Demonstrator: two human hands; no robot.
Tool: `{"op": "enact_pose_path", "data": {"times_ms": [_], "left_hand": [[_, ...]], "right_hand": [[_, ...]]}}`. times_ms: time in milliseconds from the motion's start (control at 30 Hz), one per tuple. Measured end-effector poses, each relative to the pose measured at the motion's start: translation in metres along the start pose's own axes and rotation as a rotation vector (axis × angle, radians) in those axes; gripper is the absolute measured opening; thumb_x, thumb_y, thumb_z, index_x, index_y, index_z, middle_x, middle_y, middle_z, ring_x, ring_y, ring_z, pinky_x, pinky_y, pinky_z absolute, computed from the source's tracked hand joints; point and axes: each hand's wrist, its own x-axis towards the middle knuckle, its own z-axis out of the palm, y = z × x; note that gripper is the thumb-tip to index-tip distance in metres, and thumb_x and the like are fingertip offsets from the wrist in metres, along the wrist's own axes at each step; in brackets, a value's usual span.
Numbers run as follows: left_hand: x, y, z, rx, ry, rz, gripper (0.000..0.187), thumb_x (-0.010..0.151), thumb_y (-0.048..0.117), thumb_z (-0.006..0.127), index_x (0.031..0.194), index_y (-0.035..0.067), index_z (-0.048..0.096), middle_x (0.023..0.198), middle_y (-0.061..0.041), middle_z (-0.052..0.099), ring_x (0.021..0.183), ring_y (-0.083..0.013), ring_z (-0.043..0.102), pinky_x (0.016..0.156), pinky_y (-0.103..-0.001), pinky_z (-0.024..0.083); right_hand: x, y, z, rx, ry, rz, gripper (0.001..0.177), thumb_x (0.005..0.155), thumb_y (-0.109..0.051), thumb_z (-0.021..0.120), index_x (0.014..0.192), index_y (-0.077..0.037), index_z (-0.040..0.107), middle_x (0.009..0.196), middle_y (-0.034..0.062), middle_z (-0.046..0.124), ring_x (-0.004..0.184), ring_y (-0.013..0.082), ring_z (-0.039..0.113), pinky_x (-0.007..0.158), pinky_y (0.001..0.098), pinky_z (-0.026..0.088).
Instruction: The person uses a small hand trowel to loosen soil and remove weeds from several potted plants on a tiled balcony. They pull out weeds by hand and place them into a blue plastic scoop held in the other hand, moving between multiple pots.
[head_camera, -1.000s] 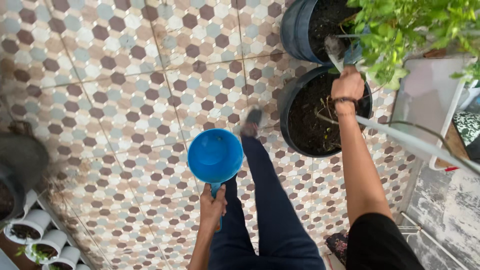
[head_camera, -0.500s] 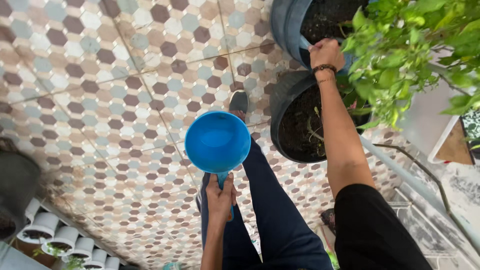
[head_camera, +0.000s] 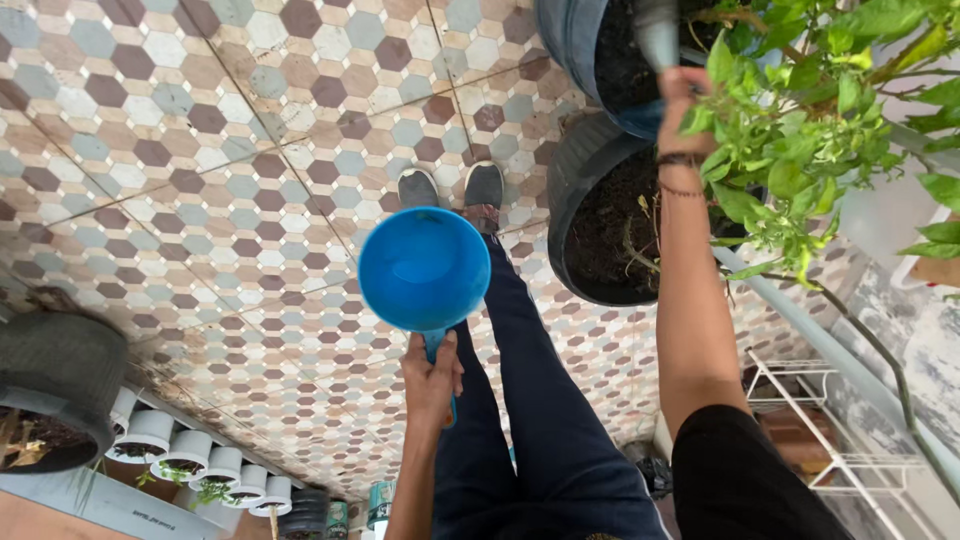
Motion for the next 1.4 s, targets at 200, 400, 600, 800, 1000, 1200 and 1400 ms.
{"op": "enact_pose_path", "data": {"times_ms": [200,400,600,800,1000,1200,1400], "left_hand": [[0.008,0.020,-0.003,0.044,-0.031,0.008,0.024,0.097,0.019,0.062,0.110,-0.002,0.062,0.055,-0.004,0.058,0.037,-0.0100,0.050,0.034,-0.026,0.042],[0.008,0.015,-0.008,0.013,-0.062,0.010,0.026,0.098,0.017,0.063,0.114,-0.003,0.061,0.057,-0.004,0.057,0.038,-0.0101,0.051,0.035,-0.026,0.042],[0.014,0.016,-0.004,0.037,-0.099,0.050,0.029,0.098,0.018,0.061,0.119,-0.002,0.060,0.056,-0.003,0.058,0.037,-0.0102,0.052,0.034,-0.026,0.042],[0.018,0.019,-0.008,0.054,-0.113,0.043,0.032,0.099,0.018,0.061,0.122,-0.003,0.059,0.056,-0.004,0.058,0.037,-0.0100,0.052,0.033,-0.026,0.042],[0.018,0.022,-0.020,0.073,-0.064,0.033,0.030,0.097,0.019,0.061,0.120,-0.001,0.059,0.054,-0.004,0.057,0.035,-0.0098,0.052,0.031,-0.025,0.042],[0.025,0.021,-0.032,0.094,-0.030,-0.027,0.023,0.100,0.019,0.061,0.109,-0.003,0.062,0.055,-0.004,0.057,0.037,-0.0100,0.051,0.033,-0.025,0.042],[0.030,0.023,-0.025,0.070,-0.023,-0.029,0.023,0.099,0.019,0.062,0.108,-0.002,0.061,0.054,-0.005,0.058,0.036,-0.0108,0.051,0.033,-0.026,0.042]], "right_hand": [[0.030,-0.008,0.064,-0.366,-0.268,0.349,0.011,0.077,-0.025,0.088,0.079,-0.017,0.081,0.073,0.0004,0.072,0.067,0.0169,0.069,0.067,0.0367,0.055],[0.051,0.023,0.030,0.008,-0.190,0.198,0.011,0.094,-0.015,0.075,0.090,-0.007,0.082,0.084,0.0074,0.074,0.080,0.0213,0.068,0.074,0.0368,0.054],[0.032,-0.035,-0.024,-0.605,-0.299,0.141,0.014,0.081,-0.035,0.085,0.082,-0.021,0.085,0.094,0.0042,0.075,0.083,0.0223,0.071,0.072,0.0392,0.059],[0.021,-0.038,0.003,-0.959,-0.414,0.012,0.019,0.085,-0.041,0.087,0.081,-0.023,0.082,0.074,0.0076,0.074,0.063,0.0267,0.068,0.054,0.0427,0.054],[-0.029,-0.027,-0.012,-0.861,-0.176,-0.301,0.003,0.090,-0.021,0.083,0.088,-0.024,0.082,0.075,0.0056,0.075,0.062,0.0173,0.069,0.055,0.0342,0.055],[-0.022,-0.063,-0.081,-0.691,-0.248,-0.053,0.006,0.095,-0.019,0.079,0.097,-0.014,0.079,0.086,0.0074,0.077,0.065,0.0172,0.069,0.055,0.0356,0.054],[0.021,-0.043,-0.058,-1.147,-0.474,-0.775,0.016,0.089,-0.032,0.082,0.085,-0.016,0.079,0.078,0.0079,0.072,0.067,0.0226,0.069,0.064,0.0351,0.056]]}}
